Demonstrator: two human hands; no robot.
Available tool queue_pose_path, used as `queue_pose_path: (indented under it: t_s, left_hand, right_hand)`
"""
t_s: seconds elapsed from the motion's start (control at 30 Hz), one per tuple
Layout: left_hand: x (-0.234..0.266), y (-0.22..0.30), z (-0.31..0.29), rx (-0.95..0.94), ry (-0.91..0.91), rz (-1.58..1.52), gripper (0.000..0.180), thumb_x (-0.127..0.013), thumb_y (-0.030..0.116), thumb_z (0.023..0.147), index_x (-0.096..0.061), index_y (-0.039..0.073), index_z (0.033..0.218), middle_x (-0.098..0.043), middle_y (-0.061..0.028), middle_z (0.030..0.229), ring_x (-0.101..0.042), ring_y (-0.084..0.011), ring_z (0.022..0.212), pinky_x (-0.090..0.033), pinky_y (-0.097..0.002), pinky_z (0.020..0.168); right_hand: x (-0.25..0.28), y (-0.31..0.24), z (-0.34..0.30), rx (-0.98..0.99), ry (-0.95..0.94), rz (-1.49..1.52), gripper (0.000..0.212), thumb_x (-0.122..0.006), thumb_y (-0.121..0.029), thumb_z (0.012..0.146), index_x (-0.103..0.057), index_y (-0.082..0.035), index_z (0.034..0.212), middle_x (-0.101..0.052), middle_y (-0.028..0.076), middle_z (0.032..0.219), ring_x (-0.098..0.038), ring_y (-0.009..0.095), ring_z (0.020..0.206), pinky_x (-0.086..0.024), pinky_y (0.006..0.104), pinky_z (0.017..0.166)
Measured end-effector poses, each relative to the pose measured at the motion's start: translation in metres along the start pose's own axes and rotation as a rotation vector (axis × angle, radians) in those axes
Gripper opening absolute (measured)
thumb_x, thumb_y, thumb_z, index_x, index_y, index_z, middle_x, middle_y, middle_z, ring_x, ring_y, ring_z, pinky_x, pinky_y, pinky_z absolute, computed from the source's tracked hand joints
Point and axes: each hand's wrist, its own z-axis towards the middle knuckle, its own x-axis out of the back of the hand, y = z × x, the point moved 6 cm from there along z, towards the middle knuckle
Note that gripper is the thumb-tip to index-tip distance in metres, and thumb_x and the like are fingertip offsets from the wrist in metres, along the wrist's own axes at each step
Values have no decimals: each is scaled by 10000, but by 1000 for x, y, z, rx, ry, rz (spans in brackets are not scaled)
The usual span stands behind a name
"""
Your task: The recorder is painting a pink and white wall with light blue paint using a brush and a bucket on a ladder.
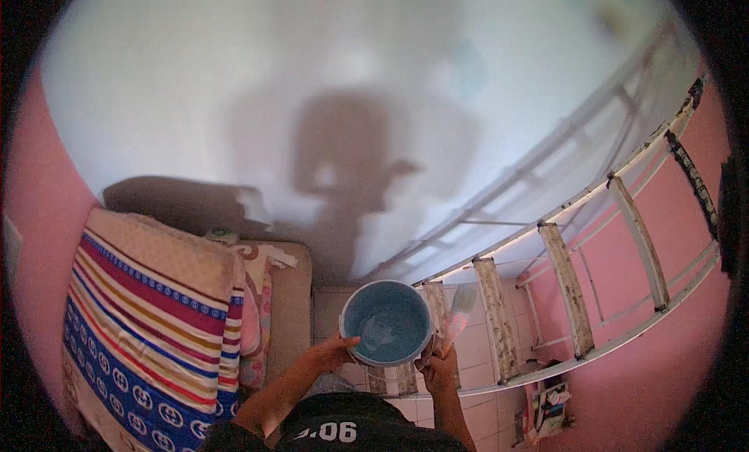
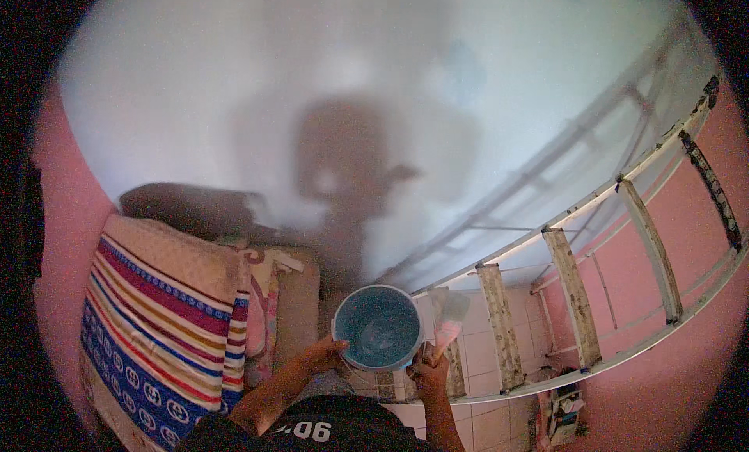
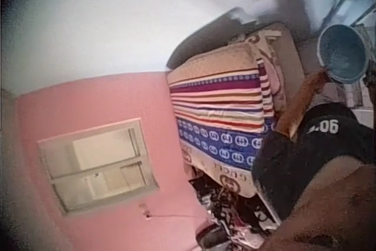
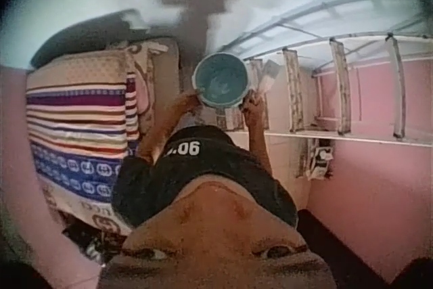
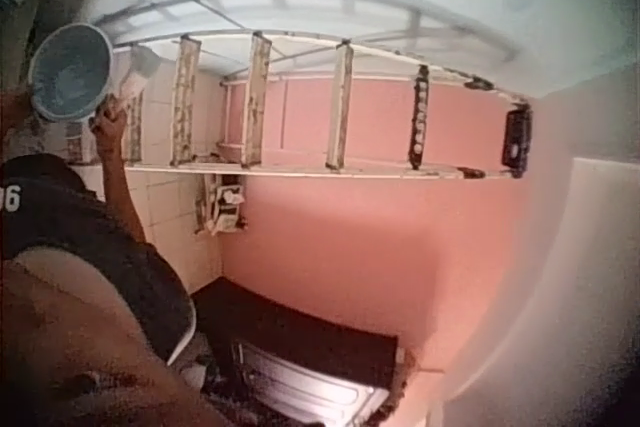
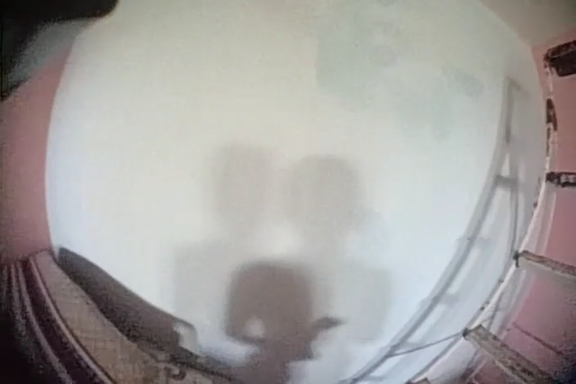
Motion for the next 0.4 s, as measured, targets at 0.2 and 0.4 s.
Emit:
queue_pose_path:
  t_s: [0.2, 0.4]
  left_hand:
    - [-21, -85, -15, 10, 125, -74, 836, -729, 234, 796, -190, 135, 1427, -384, -154, 1370, -483, -340, 1188, -470, -549, 920]
    - [-64, -186, -50, -128, 258, -61, 800, -719, 263, 798, -230, 212, 1429, -303, -133, 1436, -438, -361, 1233, -362, -627, 973]
  right_hand:
    - [49, -11, -54, -134, 92, -177, 194, -555, 48, 662, -462, -67, 786, -495, 46, 662, -459, 138, 485, -396, 254, 430]
    - [116, -12, -116, -217, 16, -136, 189, -515, 76, 716, -519, -39, 865, -525, 46, 682, -505, 155, 514, -423, 278, 452]
